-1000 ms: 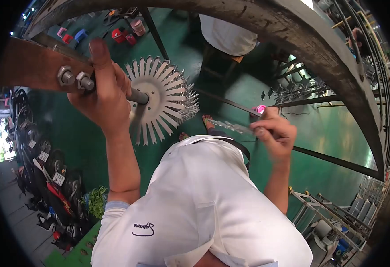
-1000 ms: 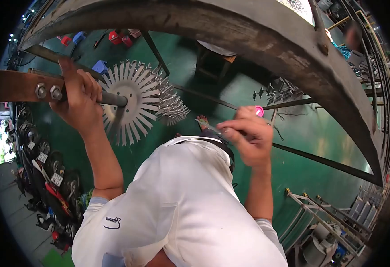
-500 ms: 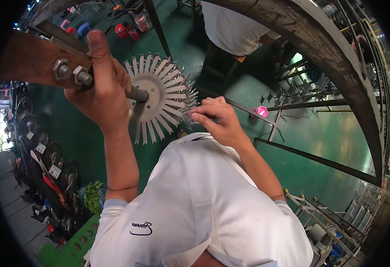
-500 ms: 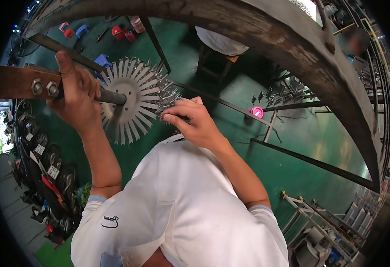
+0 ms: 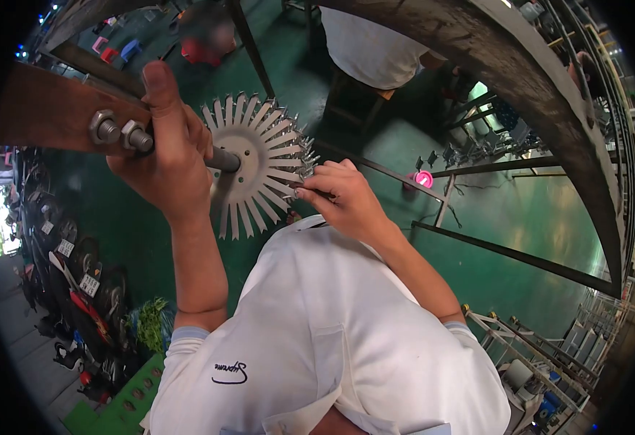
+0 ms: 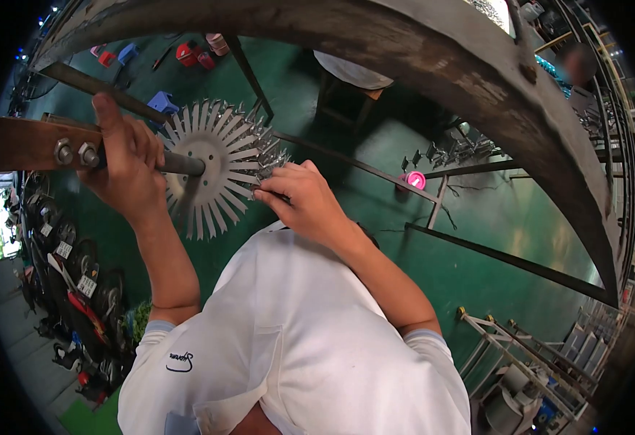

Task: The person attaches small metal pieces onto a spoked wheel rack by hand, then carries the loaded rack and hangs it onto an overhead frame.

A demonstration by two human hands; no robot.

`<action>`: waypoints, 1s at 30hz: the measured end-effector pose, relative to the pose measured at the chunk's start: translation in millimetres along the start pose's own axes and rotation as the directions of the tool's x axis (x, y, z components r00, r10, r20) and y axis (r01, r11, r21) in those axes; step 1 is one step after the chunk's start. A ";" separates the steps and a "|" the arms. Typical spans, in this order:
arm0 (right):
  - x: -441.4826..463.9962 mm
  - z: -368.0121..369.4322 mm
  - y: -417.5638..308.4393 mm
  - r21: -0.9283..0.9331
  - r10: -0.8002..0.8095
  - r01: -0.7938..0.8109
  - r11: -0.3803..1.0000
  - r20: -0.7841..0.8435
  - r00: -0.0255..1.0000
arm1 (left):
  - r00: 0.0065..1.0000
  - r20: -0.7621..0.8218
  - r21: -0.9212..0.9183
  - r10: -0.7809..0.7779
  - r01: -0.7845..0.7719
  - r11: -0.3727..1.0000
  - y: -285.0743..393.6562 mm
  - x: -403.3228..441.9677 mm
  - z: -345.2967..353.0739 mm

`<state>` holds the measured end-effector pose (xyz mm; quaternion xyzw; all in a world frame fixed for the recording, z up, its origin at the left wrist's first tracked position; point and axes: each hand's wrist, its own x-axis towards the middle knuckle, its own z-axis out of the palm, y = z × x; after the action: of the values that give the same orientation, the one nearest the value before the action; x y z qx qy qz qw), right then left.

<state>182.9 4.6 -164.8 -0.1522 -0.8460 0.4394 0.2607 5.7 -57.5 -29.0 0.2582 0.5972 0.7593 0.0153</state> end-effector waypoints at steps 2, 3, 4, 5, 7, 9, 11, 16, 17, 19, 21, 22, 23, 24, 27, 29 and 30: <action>-1.5 -0.5 -5.1 -0.020 0.052 -0.052 0.998 -0.013 0.999 | 1.000 0.010 0.000 -0.015 0.015 1.000 -1.2 0.0 -2.1; -3.3 1.9 -7.0 0.001 0.047 -0.047 0.999 -0.034 0.998 | 0.997 -0.025 0.025 -0.077 0.077 0.997 -9.7 -0.3 -10.8; -6.2 0.4 -9.8 0.009 0.043 -0.043 0.999 -0.064 0.997 | 0.989 -0.052 0.034 -0.138 0.140 0.990 -21.2 0.3 -21.9; -7.8 -8.8 -10.2 -0.023 0.032 -0.035 0.999 -0.110 0.993 | 0.978 -0.061 0.004 -0.200 0.200 0.980 -30.9 4.5 -23.2; -16.3 -21.8 -21.0 -0.070 0.023 -0.031 0.997 -0.111 0.994 | 0.965 -0.019 -0.147 -0.263 0.257 0.955 -35.9 3.4 -36.4; -20.5 -55.4 -23.7 -0.076 0.105 -0.124 0.989 -0.220 0.970 | 0.989 -0.003 -0.059 -0.147 0.147 0.987 -42.4 2.1 -46.8; -27.3 -102.0 -19.2 -0.125 0.098 -0.207 0.970 -0.581 0.808 | 0.997 -0.001 -0.069 -0.078 0.078 0.995 -27.8 -1.4 -30.4; -41.3 -259.0 19.5 -0.292 -0.320 -0.441 0.849 -0.947 0.012 | 0.996 -0.001 -0.071 -0.092 0.091 0.993 -10.5 -2.3 -24.7; -46.9 -283.3 19.6 -0.315 -0.424 -0.577 0.753 -0.904 -0.060 | 0.996 0.004 -0.080 -0.091 0.091 0.993 -13.3 -3.1 -26.3; -51.8 -328.0 14.0 -0.453 -0.595 -0.627 0.634 -0.804 -0.020 | 0.997 0.006 -0.086 -0.080 0.080 0.993 -10.9 -2.7 -24.6; -48.7 -349.1 6.9 -0.521 -0.683 -0.671 0.528 -0.730 0.030 | 0.998 0.000 -0.086 -0.067 0.067 0.994 -9.9 -3.3 -23.0; -45.7 -355.8 2.5 -0.530 -0.694 -0.689 0.495 -0.718 0.054 | 0.998 -0.002 -0.085 -0.068 0.068 0.994 -7.6 -4.3 -21.6; -42.9 -361.0 0.0 -0.540 -0.704 -0.704 0.461 -0.706 0.080 | 0.998 -0.005 -0.084 -0.068 0.067 0.994 -4.9 -5.7 -19.8; -41.5 -364.8 -0.3 -0.538 -0.697 -0.704 0.464 -0.712 0.084 | 0.998 -0.010 -0.080 -0.069 0.068 0.995 -2.8 -6.3 -18.9; -38.6 -373.2 0.5 -0.536 -0.680 -0.703 0.467 -0.726 0.102 | 0.998 -0.013 -0.073 -0.058 0.057 0.996 -4.5 -7.1 -19.6; -37.5 -376.0 3.1 -0.540 -0.687 -0.670 0.509 -0.724 0.062 | 0.999 -0.009 -0.073 -0.047 0.047 0.996 -6.9 -7.5 -21.5; -37.6 -376.9 3.4 -0.542 -0.690 -0.653 0.529 -0.723 0.042 | 0.999 -0.007 -0.073 -0.043 0.042 0.996 -7.4 -7.5 -21.5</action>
<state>430.4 238.5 1.0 -0.4973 -0.4875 -0.2852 0.6586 1.3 -77.2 -41.8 0.2415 0.5744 0.7812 0.0383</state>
